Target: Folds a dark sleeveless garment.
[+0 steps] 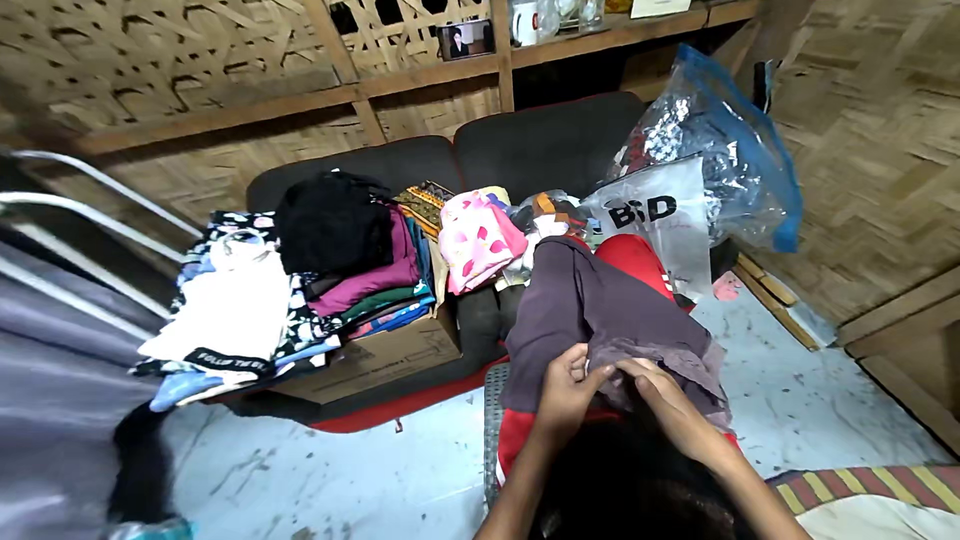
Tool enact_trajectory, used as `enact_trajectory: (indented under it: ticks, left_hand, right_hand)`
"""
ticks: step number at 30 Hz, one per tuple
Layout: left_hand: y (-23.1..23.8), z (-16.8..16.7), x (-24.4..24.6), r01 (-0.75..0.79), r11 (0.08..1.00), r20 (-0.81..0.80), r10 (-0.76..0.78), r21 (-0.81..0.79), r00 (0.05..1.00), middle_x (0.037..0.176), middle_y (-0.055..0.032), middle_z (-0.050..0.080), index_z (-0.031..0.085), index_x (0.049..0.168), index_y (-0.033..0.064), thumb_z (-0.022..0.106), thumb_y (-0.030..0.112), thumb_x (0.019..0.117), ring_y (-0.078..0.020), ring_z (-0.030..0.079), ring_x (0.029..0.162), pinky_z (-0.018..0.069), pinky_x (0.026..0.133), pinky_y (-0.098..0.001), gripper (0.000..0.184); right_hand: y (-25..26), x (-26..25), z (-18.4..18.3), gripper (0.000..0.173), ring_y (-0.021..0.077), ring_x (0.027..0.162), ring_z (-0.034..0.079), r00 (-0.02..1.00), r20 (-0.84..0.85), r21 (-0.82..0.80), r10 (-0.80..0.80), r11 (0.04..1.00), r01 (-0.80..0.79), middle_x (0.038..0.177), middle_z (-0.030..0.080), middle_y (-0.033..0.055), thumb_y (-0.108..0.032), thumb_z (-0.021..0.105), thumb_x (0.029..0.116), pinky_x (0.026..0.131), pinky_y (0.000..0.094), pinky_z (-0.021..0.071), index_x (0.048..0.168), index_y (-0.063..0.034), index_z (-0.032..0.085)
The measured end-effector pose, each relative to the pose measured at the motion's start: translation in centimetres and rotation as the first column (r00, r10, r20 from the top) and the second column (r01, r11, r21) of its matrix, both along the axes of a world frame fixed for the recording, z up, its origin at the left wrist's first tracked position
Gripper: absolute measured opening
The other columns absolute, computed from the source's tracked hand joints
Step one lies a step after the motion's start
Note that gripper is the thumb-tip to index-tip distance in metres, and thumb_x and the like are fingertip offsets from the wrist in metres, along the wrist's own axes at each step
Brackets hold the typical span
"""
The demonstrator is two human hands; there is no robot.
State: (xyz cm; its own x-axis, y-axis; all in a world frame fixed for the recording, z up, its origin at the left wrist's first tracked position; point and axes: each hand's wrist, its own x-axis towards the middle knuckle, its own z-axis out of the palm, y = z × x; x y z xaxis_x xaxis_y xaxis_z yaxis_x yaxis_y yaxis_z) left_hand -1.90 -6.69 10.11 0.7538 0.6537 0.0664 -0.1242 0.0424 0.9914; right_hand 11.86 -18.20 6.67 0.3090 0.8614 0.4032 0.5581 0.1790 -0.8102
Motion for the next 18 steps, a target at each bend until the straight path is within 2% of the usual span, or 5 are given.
enact_trajectory:
  ticks: [4,7,10,14,18]
  left_hand:
    - [1.2,1.7,-1.9,-0.025,0.999,0.152,0.029,-0.029,0.988,0.099,-0.0003,0.070,0.036,0.139,-0.0007,0.047,0.007,0.1013,-0.0027,0.068,0.085,0.0566,0.077,-0.0252,0.040]
    - [2.3,3.1,-4.3,0.159,0.987,0.355,-0.146,-0.008,0.923,0.109,0.0079,0.069,0.057,0.115,0.0168,0.054,0.020,0.1024,-0.0029,0.065,0.103,0.0542,0.093,-0.0267,0.013]
    - [3.7,4.3,-6.7,0.225,0.901,0.206,-0.317,0.372,0.926,0.100,0.0115,0.071,0.071,0.091,0.0164,0.066,0.025,0.0978,0.0035,0.061,0.107,0.0466,0.100,-0.0207,0.011]
    - [3.9,6.0,-9.1,0.091,0.665,-0.261,0.161,0.741,0.952,0.099,-0.0044,0.065,0.082,0.103,0.0183,0.063,0.009,0.0940,-0.0081,0.062,0.094,0.0529,0.084,-0.0238,0.023]
    - [3.8,6.3,-8.7,-0.035,0.624,-0.245,0.357,0.781,0.901,0.128,-0.0137,0.064,0.071,0.125,0.0051,0.055,0.009,0.0981,-0.0169,0.063,0.117,0.0521,0.101,-0.0328,0.032]
  right_hand:
    - [0.0,1.9,0.7,0.065,0.0241,0.136,0.052,0.978,0.044,0.032,-0.203,0.979,0.202,0.142,0.056,0.0254,-0.043,0.033,0.1082,0.116,0.0398,0.0379,0.141,0.0103,0.051]
    - [0.1,3.8,1.5,0.062,0.0265,0.136,0.052,0.948,0.072,0.057,-0.310,0.950,0.307,0.144,0.053,0.0293,-0.034,0.047,0.1039,0.115,0.0399,0.0384,0.143,0.0147,0.045]
    - [-0.1,5.1,3.0,0.063,0.0150,0.129,0.056,0.946,0.053,0.097,-0.319,0.945,0.313,0.138,0.058,0.0254,-0.033,0.054,0.1015,0.110,0.0297,0.0431,0.141,0.0149,0.046]
    - [-0.6,6.2,5.5,0.063,0.0089,0.127,0.055,0.941,-0.023,0.197,-0.338,0.921,0.336,0.137,0.057,0.0224,-0.028,0.059,0.0990,0.107,0.0237,0.0456,0.141,0.0150,0.042]
    - [0.0,5.7,6.6,0.070,0.0184,0.127,0.058,0.923,0.069,0.114,-0.377,0.923,0.369,0.139,0.055,0.0268,-0.035,0.060,0.0964,0.107,0.0308,0.0474,0.145,0.0121,0.040]
